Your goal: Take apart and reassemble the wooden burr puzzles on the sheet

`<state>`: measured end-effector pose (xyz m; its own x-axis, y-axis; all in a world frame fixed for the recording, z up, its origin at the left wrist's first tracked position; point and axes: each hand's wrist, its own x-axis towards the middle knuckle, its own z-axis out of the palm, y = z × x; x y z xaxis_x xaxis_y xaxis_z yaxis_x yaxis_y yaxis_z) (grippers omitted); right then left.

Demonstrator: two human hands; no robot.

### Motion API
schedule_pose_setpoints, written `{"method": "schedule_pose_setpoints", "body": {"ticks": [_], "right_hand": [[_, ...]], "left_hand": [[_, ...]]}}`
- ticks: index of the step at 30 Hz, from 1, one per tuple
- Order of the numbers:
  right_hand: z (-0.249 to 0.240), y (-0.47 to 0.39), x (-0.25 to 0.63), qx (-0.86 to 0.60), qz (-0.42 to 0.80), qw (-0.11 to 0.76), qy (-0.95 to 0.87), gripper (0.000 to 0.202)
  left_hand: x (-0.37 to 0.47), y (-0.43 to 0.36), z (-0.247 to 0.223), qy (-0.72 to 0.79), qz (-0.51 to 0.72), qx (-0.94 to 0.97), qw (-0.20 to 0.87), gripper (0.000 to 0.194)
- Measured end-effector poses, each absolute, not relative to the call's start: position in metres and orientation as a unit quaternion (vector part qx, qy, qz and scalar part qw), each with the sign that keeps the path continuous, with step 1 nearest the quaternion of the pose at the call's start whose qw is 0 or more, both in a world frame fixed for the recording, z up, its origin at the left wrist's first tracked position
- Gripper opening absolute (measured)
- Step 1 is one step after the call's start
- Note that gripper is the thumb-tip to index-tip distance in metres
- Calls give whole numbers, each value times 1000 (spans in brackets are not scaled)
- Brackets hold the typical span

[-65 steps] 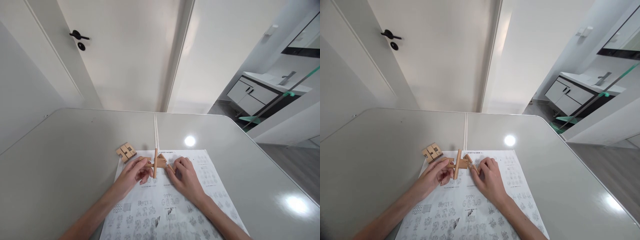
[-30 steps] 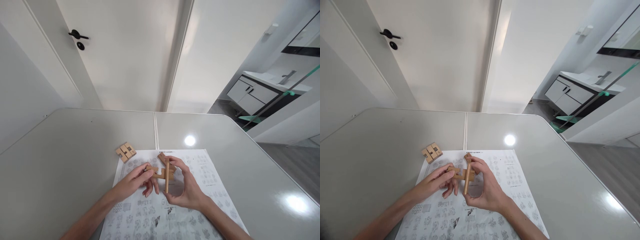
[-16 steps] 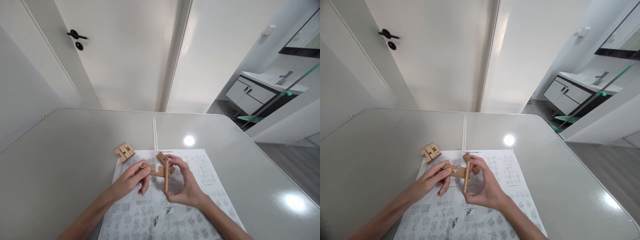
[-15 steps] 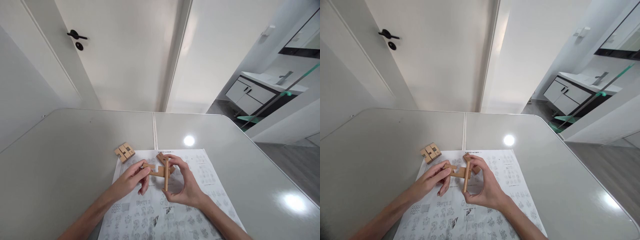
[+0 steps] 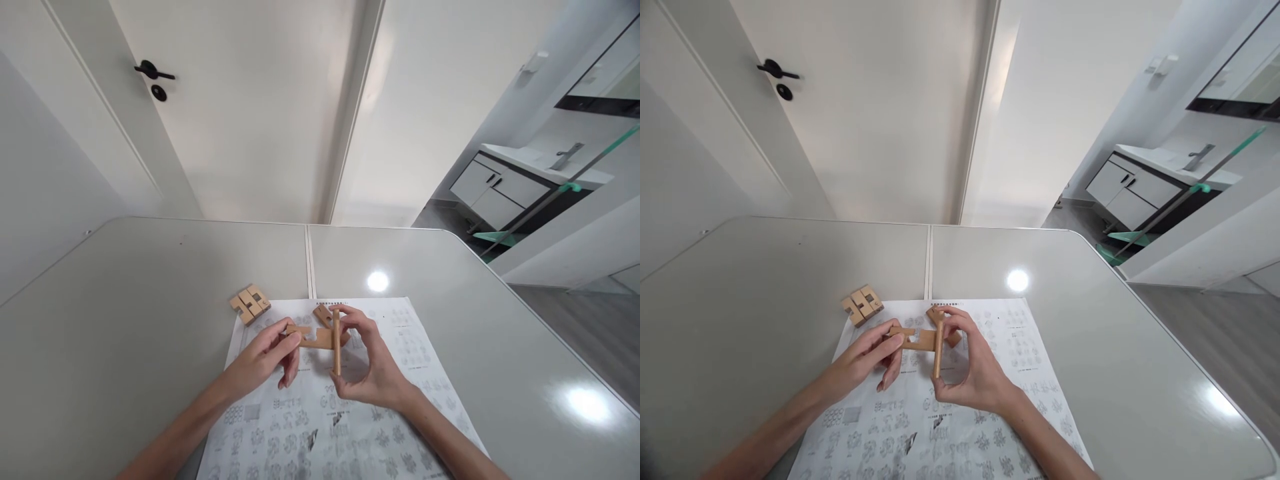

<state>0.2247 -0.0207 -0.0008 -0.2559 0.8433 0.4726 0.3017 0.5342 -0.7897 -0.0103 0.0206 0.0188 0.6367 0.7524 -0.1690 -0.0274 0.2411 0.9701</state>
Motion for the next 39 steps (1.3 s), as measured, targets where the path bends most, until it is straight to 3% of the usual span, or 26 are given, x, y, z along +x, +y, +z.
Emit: {"method": "schedule_pose_setpoints", "body": {"ticks": [10,15,21,29,39], "right_hand": [[-6,-15,236,-434,224,513,-706,73],[-5,-11,243,-462,270,534,-655,72],[-14,-12,236,-475,326,485,-658,76],[-14,-14,234,-469,374,458,-656,73],[-13,-20,230,-427,431,405,-684,82]], "left_hand": [[-23,32,11,337,329,542,696,35],[-23,34,12,384,335,562,652,37],[-15,26,10,462,254,686,502,41],[-15,22,0,525,213,807,167,40],[-13,20,-5,563,146,810,77,34]]}}
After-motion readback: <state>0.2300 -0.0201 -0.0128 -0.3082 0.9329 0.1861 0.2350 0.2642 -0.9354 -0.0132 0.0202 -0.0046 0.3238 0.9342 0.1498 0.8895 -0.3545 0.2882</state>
